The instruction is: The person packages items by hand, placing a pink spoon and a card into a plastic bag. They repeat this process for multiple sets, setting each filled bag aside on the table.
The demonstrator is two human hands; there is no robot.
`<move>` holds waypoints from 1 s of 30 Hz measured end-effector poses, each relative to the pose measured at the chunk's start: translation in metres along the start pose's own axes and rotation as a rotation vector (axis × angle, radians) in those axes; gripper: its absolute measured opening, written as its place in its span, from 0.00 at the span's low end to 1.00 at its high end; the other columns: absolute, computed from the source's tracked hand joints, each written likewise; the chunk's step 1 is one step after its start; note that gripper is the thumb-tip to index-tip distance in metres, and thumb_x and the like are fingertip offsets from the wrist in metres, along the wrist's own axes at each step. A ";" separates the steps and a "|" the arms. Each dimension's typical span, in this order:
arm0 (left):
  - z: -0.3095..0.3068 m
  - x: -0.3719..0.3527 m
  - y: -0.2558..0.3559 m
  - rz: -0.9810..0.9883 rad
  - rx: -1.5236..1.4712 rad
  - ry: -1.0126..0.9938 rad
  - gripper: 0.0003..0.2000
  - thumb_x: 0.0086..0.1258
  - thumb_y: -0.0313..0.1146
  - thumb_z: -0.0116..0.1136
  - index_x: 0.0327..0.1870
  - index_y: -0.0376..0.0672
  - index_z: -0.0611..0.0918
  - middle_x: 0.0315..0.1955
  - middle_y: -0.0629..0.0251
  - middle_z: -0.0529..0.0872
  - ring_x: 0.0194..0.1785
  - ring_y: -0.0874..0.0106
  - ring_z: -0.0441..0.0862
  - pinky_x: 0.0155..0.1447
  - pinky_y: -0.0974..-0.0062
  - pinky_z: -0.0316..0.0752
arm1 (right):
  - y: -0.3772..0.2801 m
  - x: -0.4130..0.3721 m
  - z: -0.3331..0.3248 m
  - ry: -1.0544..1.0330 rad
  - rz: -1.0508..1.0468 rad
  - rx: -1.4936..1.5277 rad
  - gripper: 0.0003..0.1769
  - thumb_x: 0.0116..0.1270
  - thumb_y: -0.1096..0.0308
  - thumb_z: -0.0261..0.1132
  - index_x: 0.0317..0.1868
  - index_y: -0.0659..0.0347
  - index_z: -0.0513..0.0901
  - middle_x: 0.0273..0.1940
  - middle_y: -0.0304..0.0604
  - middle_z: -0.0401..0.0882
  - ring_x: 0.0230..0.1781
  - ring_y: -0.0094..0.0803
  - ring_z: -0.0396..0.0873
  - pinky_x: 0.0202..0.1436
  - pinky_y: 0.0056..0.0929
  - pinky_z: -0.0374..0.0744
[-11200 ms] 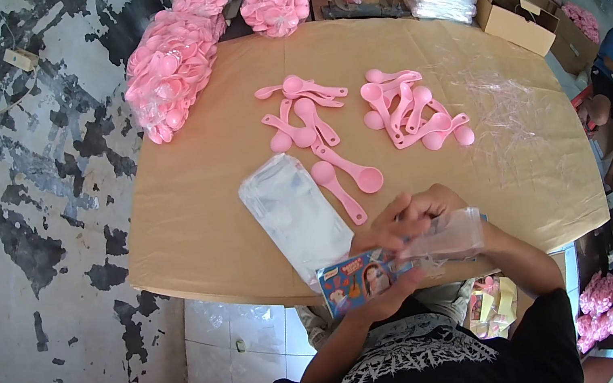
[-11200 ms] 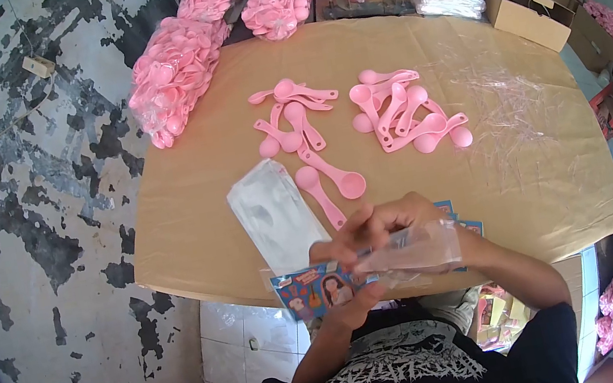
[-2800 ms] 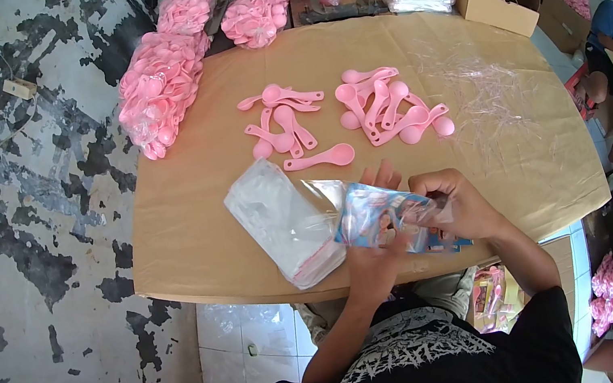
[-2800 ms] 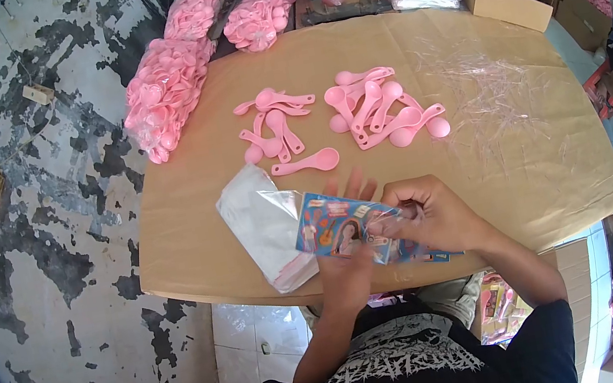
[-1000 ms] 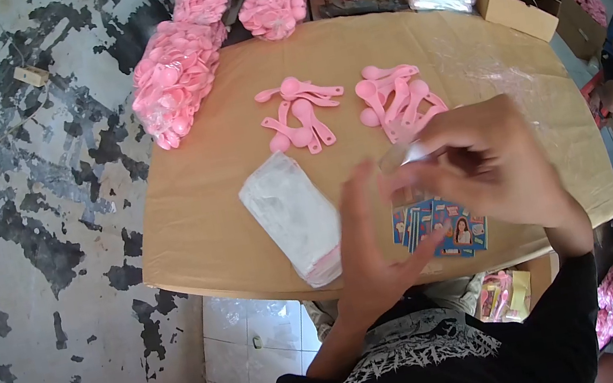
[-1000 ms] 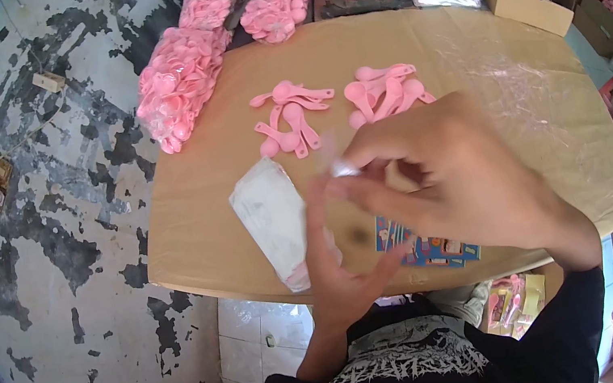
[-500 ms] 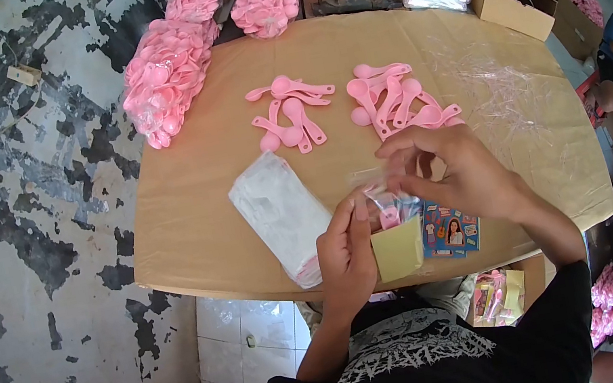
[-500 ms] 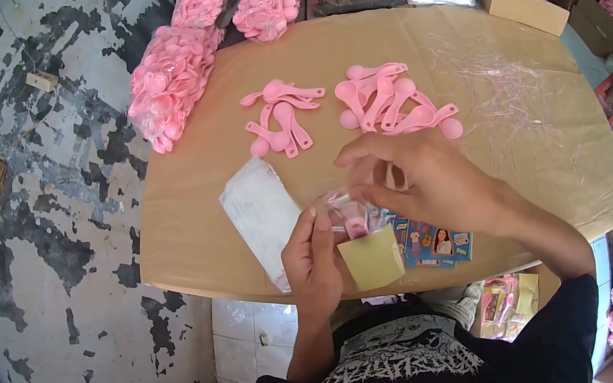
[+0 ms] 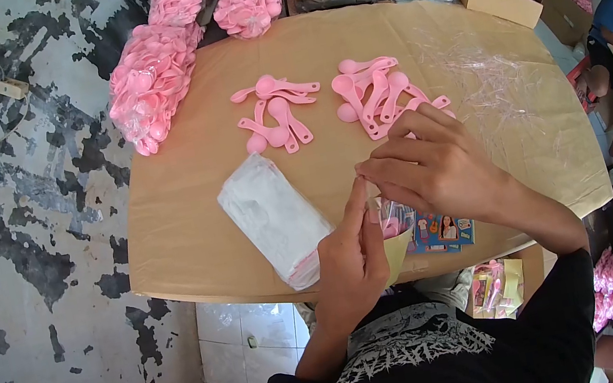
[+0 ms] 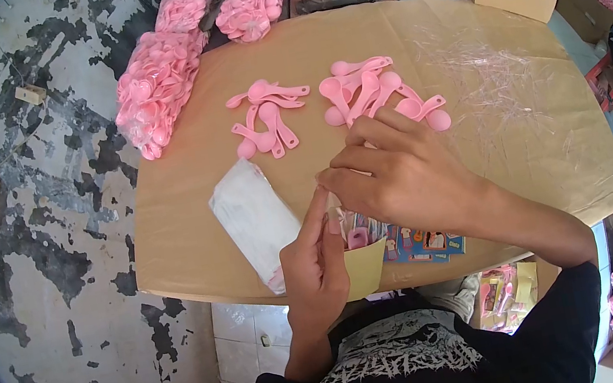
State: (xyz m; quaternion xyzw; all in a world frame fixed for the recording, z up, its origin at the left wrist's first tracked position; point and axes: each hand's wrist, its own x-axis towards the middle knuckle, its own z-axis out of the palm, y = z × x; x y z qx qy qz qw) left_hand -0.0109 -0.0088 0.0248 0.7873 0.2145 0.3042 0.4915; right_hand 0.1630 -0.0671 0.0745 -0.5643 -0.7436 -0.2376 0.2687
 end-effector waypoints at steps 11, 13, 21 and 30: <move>0.006 0.005 -0.015 -0.115 -0.773 -0.075 0.18 0.80 0.28 0.39 0.67 0.31 0.68 0.58 0.49 0.78 0.59 0.62 0.80 0.59 0.72 0.76 | 0.043 -0.018 -0.044 0.123 0.583 0.804 0.05 0.52 0.77 0.67 0.29 0.63 0.78 0.25 0.38 0.77 0.25 0.20 0.75 0.29 0.25 0.76; 0.001 0.008 -0.020 -0.179 -0.909 -0.085 0.17 0.81 0.29 0.38 0.64 0.31 0.69 0.62 0.50 0.76 0.64 0.61 0.76 0.63 0.71 0.75 | 0.091 -0.056 -0.070 -0.061 0.603 1.081 0.06 0.54 0.77 0.67 0.33 0.64 0.79 0.28 0.40 0.79 0.27 0.20 0.77 0.31 0.23 0.77; 0.003 0.020 -0.031 -0.136 -0.808 0.068 0.18 0.81 0.33 0.42 0.63 0.30 0.71 0.59 0.51 0.77 0.59 0.63 0.80 0.61 0.72 0.76 | 0.079 -0.081 -0.045 0.134 0.664 0.096 0.15 0.60 0.77 0.66 0.48 0.64 0.82 0.43 0.43 0.84 0.39 0.30 0.81 0.45 0.28 0.78; 0.017 0.023 -0.036 -0.068 -0.494 0.152 0.19 0.81 0.35 0.42 0.62 0.29 0.73 0.57 0.46 0.80 0.52 0.66 0.83 0.53 0.74 0.80 | -0.006 -0.038 0.004 -0.279 0.755 1.078 0.11 0.66 0.72 0.68 0.48 0.65 0.84 0.36 0.40 0.86 0.35 0.19 0.81 0.39 0.20 0.80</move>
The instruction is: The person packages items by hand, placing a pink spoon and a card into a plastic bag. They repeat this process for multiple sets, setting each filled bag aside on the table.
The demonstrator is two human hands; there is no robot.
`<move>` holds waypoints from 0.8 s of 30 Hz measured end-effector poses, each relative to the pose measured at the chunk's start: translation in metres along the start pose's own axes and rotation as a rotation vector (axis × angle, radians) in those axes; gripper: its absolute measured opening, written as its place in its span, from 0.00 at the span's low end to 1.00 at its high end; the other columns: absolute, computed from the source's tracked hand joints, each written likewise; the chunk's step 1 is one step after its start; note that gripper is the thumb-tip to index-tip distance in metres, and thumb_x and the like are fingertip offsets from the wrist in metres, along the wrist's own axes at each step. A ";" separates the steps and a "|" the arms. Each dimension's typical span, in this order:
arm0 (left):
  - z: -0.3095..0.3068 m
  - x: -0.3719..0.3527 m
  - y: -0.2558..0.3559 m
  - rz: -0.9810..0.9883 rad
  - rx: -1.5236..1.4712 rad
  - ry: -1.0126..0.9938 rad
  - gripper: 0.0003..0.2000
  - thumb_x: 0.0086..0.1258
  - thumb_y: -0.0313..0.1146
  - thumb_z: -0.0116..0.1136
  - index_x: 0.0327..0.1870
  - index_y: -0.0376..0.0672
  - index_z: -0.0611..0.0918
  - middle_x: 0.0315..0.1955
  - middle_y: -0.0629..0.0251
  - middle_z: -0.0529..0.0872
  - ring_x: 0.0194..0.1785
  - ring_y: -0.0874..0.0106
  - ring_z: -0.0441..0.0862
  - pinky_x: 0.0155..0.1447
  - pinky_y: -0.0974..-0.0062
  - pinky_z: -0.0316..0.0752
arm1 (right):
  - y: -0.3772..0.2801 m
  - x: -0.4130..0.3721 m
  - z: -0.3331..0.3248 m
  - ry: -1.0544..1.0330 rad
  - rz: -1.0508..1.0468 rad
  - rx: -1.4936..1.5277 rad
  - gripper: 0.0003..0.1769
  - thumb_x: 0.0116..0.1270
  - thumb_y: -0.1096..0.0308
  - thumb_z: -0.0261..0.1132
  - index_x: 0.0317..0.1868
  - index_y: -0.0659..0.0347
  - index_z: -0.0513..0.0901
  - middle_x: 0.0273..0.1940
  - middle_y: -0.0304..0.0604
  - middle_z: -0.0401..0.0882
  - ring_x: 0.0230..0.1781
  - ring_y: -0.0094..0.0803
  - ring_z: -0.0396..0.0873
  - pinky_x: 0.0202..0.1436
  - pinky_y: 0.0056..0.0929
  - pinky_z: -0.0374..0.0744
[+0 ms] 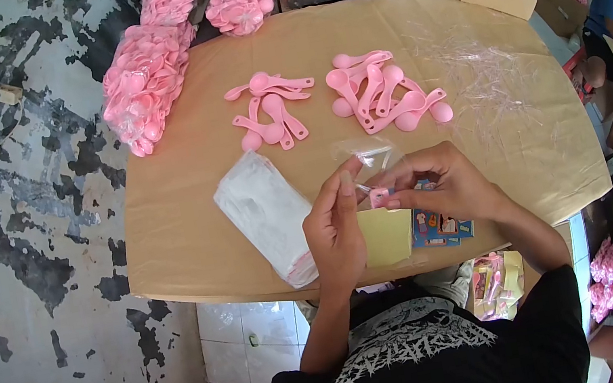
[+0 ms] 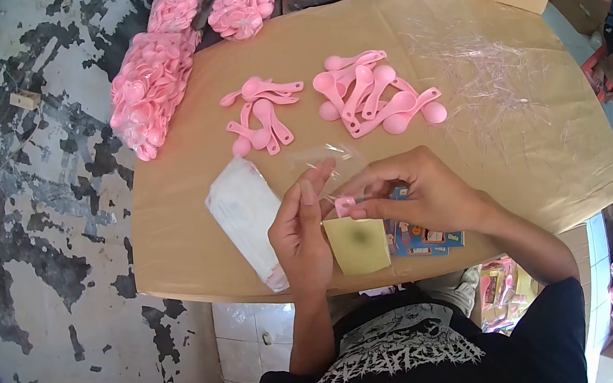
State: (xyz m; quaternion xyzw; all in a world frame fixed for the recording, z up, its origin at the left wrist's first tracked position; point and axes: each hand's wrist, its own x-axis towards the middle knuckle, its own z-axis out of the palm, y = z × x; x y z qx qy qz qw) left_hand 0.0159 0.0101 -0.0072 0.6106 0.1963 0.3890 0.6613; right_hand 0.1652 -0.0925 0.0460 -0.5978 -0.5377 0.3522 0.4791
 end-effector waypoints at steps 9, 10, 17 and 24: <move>-0.002 0.001 0.020 -0.148 -0.149 -0.359 0.12 0.79 0.28 0.47 0.55 0.32 0.78 0.47 0.57 0.85 0.50 0.76 0.82 0.55 0.78 0.75 | 0.006 -0.014 -0.022 0.094 -0.025 0.095 0.09 0.66 0.76 0.65 0.46 0.66 0.86 0.38 0.41 0.87 0.40 0.21 0.82 0.45 0.21 0.80; -0.002 0.001 0.020 -0.120 -0.110 -0.384 0.12 0.78 0.27 0.46 0.55 0.32 0.78 0.47 0.58 0.85 0.50 0.76 0.82 0.55 0.78 0.75 | 0.006 -0.016 -0.025 0.081 -0.050 0.063 0.09 0.65 0.79 0.65 0.45 0.65 0.86 0.38 0.42 0.87 0.39 0.21 0.82 0.44 0.22 0.80; -0.005 0.005 0.009 0.036 0.041 -0.488 0.11 0.74 0.19 0.44 0.49 0.34 0.80 0.39 0.65 0.85 0.41 0.81 0.79 0.46 0.83 0.73 | 0.025 -0.020 -0.042 0.019 -0.419 -0.234 0.19 0.48 0.86 0.63 0.38 0.56 0.90 0.33 0.38 0.87 0.35 0.30 0.79 0.42 0.29 0.77; -0.014 0.009 0.013 0.005 0.192 -0.593 0.10 0.69 0.16 0.42 0.43 0.32 0.79 0.32 0.66 0.83 0.40 0.80 0.79 0.46 0.83 0.73 | 0.027 -0.019 -0.047 0.013 -0.426 -0.317 0.15 0.48 0.84 0.63 0.32 0.55 0.88 0.32 0.34 0.86 0.37 0.32 0.78 0.43 0.32 0.76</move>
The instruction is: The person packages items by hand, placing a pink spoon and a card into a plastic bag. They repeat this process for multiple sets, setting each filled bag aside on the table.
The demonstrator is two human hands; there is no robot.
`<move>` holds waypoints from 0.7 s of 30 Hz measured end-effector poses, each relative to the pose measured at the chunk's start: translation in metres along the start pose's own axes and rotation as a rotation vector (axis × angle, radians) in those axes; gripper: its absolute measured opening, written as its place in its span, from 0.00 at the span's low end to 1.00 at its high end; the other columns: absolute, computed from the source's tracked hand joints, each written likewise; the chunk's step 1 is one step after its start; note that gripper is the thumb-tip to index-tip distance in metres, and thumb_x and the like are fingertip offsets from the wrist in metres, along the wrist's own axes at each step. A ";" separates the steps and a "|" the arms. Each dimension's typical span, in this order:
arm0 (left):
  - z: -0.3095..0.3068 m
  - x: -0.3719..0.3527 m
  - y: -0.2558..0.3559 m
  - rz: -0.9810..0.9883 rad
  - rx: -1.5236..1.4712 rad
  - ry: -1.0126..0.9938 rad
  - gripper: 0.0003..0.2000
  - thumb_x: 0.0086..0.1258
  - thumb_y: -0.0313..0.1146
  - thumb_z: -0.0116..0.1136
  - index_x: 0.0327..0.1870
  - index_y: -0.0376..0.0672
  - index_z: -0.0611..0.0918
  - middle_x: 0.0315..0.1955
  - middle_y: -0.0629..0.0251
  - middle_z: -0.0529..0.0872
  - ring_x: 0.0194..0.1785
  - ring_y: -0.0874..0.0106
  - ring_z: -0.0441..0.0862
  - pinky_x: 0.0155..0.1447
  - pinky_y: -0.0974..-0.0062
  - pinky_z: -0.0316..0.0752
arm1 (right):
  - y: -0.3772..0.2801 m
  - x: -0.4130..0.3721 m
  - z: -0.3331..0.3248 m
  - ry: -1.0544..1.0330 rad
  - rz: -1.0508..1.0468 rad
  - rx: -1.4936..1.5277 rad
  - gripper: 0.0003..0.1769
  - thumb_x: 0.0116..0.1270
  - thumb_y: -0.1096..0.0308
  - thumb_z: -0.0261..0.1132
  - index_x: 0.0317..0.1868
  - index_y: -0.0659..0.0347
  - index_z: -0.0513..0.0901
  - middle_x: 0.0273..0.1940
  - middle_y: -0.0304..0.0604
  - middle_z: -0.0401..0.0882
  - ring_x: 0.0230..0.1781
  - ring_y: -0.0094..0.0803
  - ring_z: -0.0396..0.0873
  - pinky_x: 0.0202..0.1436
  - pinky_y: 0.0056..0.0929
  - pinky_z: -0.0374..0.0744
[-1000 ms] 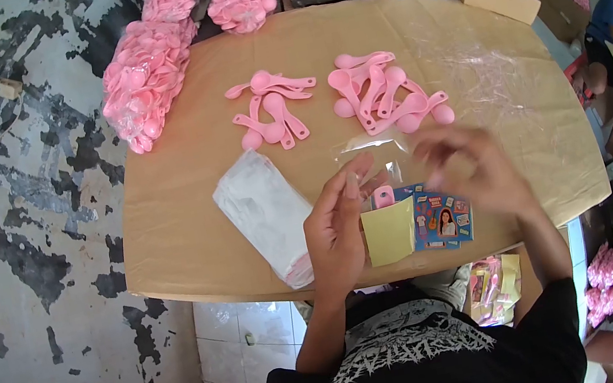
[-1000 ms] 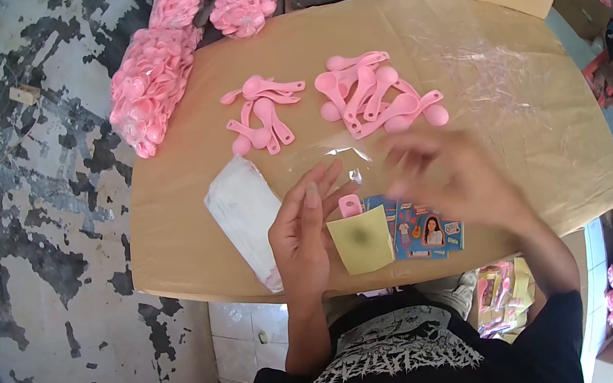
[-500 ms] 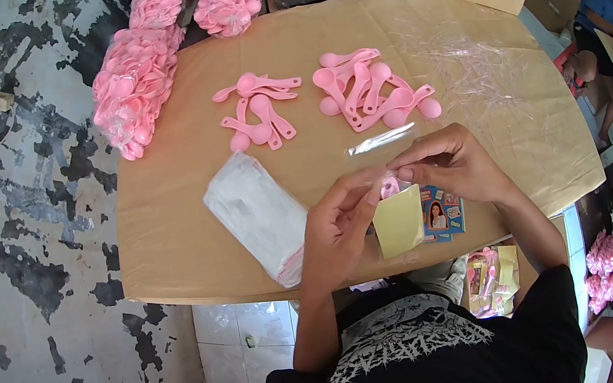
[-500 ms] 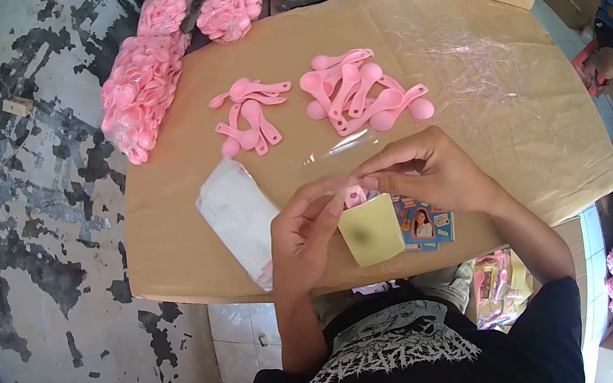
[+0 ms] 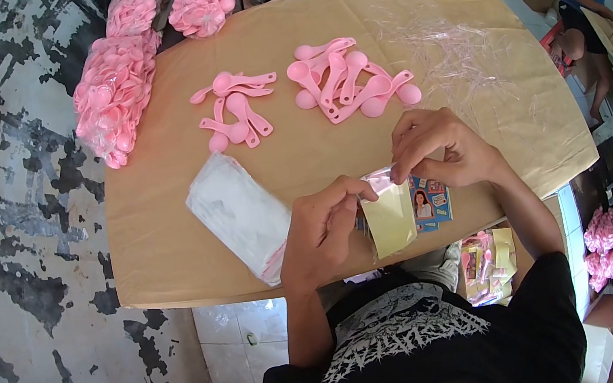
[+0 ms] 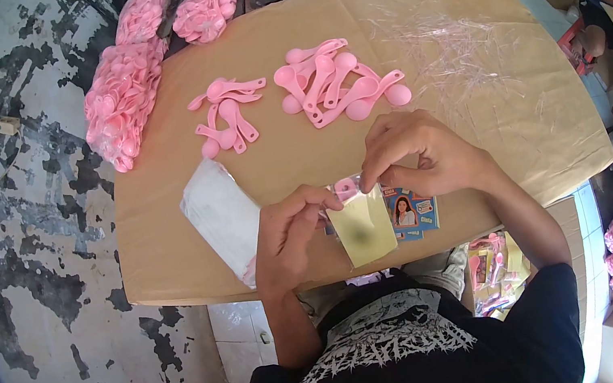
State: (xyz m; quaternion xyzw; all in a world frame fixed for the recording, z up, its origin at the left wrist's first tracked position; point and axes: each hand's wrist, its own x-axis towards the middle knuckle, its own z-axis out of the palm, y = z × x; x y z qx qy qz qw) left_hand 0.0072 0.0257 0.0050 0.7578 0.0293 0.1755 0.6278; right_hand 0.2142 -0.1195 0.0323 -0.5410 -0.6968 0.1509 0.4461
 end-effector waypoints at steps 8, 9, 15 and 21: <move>0.015 0.003 0.005 -0.048 0.002 0.117 0.09 0.63 0.20 0.65 0.33 0.36 0.73 0.29 0.67 0.81 0.34 0.81 0.81 0.36 0.82 0.79 | -0.004 -0.004 -0.001 0.093 0.225 0.113 0.15 0.52 0.82 0.66 0.42 0.62 0.83 0.38 0.41 0.86 0.45 0.34 0.82 0.50 0.33 0.79; 0.015 0.002 0.004 -0.019 0.014 0.122 0.11 0.63 0.21 0.67 0.32 0.37 0.73 0.29 0.66 0.82 0.33 0.81 0.82 0.35 0.83 0.79 | -0.010 -0.003 0.002 0.093 0.285 0.135 0.16 0.54 0.81 0.66 0.45 0.63 0.82 0.40 0.41 0.86 0.46 0.33 0.83 0.51 0.33 0.79; 0.018 -0.017 0.026 -0.063 -0.154 0.230 0.14 0.62 0.26 0.68 0.47 0.35 0.79 0.40 0.59 0.85 0.45 0.72 0.84 0.48 0.73 0.82 | -0.048 -0.002 -0.008 -0.112 0.452 0.028 0.16 0.63 0.69 0.69 0.51 0.59 0.80 0.42 0.46 0.86 0.36 0.32 0.87 0.38 0.25 0.83; -0.051 -0.085 0.003 0.202 0.645 0.542 0.14 0.60 0.23 0.65 0.48 0.36 0.83 0.50 0.54 0.85 0.58 0.56 0.81 0.62 0.60 0.74 | -0.058 0.008 -0.038 -0.393 0.306 -0.371 0.13 0.63 0.66 0.69 0.46 0.60 0.84 0.37 0.43 0.86 0.38 0.34 0.84 0.41 0.30 0.80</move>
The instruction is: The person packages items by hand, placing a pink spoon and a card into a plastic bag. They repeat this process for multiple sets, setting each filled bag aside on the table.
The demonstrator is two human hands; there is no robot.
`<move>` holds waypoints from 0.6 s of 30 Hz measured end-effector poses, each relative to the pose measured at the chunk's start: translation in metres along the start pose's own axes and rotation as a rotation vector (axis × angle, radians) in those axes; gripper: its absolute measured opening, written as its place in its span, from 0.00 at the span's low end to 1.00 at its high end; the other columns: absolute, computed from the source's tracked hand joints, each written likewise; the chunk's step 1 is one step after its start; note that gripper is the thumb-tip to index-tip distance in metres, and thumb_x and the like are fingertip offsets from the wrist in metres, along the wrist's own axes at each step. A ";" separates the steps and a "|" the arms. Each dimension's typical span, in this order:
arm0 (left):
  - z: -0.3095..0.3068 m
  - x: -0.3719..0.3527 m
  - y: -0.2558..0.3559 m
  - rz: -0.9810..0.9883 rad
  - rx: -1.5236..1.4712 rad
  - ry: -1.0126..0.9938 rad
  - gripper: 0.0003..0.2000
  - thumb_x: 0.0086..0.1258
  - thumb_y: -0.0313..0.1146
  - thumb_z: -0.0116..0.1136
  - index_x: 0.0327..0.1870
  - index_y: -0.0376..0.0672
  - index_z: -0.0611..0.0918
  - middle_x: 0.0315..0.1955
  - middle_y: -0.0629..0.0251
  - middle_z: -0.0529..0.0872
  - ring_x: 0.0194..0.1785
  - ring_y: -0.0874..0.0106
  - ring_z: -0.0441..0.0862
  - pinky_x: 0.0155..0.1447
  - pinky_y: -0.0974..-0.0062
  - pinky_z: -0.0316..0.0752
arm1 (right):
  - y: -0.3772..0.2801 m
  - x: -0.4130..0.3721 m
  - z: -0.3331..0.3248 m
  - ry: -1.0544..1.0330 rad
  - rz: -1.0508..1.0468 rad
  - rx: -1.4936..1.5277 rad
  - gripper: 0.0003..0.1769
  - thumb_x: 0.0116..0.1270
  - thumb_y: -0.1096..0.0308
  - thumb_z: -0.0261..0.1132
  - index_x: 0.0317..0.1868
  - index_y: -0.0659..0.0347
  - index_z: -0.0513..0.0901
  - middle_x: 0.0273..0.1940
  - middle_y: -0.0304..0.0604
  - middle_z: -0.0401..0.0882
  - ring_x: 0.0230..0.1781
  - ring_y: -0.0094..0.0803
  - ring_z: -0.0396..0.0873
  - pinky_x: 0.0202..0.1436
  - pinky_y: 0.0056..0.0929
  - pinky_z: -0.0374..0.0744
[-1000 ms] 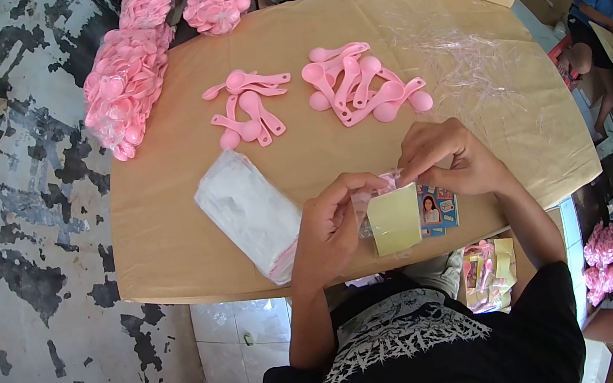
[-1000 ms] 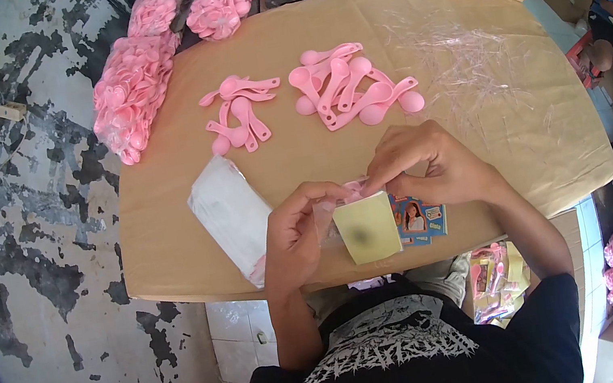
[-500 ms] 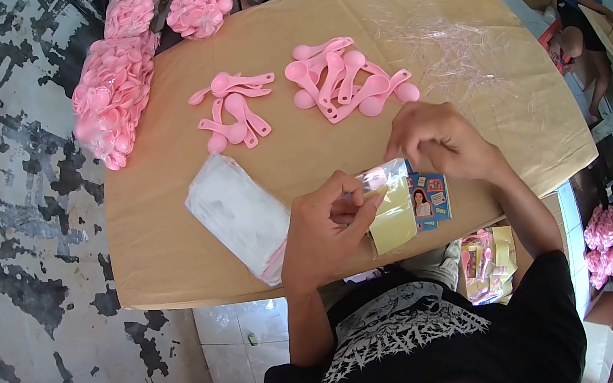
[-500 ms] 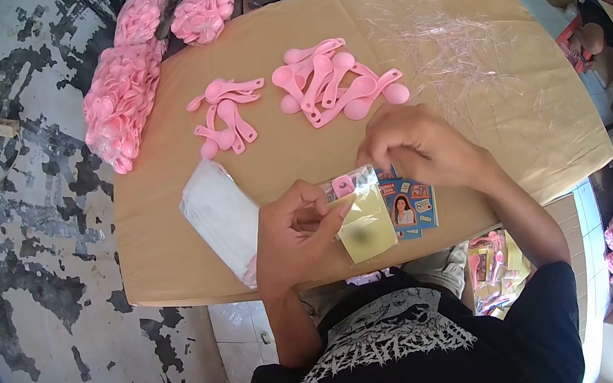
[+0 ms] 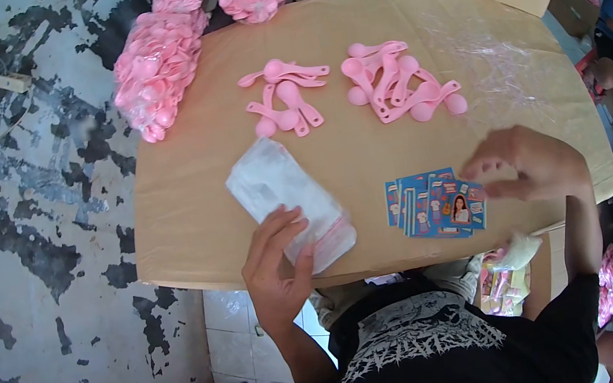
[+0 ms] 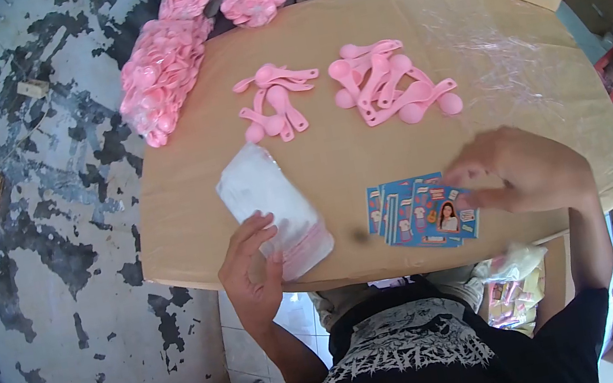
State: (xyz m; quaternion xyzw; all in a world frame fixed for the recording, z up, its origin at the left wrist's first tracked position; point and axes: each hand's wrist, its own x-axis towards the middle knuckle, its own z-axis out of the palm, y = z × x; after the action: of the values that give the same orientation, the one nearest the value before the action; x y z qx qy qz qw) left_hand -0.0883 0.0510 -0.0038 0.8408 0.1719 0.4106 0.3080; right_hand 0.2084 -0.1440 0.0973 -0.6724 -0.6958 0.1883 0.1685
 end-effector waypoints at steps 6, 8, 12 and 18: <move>0.006 -0.020 -0.011 -0.080 0.197 -0.062 0.12 0.59 0.26 0.65 0.45 0.38 0.85 0.54 0.56 0.83 0.65 0.51 0.74 0.70 0.53 0.64 | -0.026 0.112 0.077 0.154 -0.057 0.094 0.17 0.64 0.57 0.69 0.40 0.64 0.85 0.32 0.47 0.85 0.31 0.39 0.82 0.39 0.35 0.79; 0.007 -0.022 -0.011 -0.079 0.191 -0.055 0.12 0.60 0.27 0.65 0.45 0.39 0.85 0.55 0.56 0.83 0.65 0.51 0.74 0.70 0.51 0.63 | -0.025 0.135 0.088 0.031 -0.026 0.177 0.17 0.66 0.56 0.67 0.37 0.66 0.84 0.27 0.46 0.84 0.25 0.38 0.81 0.35 0.33 0.78; 0.006 -0.020 -0.007 -0.098 0.161 -0.016 0.11 0.59 0.24 0.62 0.44 0.38 0.85 0.54 0.57 0.84 0.66 0.51 0.73 0.70 0.56 0.65 | -0.014 0.155 0.096 -0.070 -0.092 0.322 0.17 0.68 0.58 0.65 0.33 0.67 0.83 0.23 0.45 0.81 0.21 0.34 0.78 0.31 0.31 0.76; 0.005 -0.021 -0.011 -0.075 0.188 -0.050 0.12 0.57 0.23 0.62 0.43 0.39 0.86 0.52 0.58 0.85 0.65 0.51 0.74 0.69 0.56 0.66 | -0.003 0.144 0.081 -0.010 -0.103 0.256 0.14 0.69 0.64 0.62 0.34 0.67 0.84 0.24 0.46 0.81 0.23 0.33 0.78 0.33 0.32 0.76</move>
State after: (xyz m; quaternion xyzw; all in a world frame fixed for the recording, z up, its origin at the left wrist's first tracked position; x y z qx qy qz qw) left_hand -0.0972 0.0460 -0.0260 0.8690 0.2334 0.3598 0.2469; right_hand 0.1606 -0.0028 0.0251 -0.6076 -0.7006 0.2702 0.2589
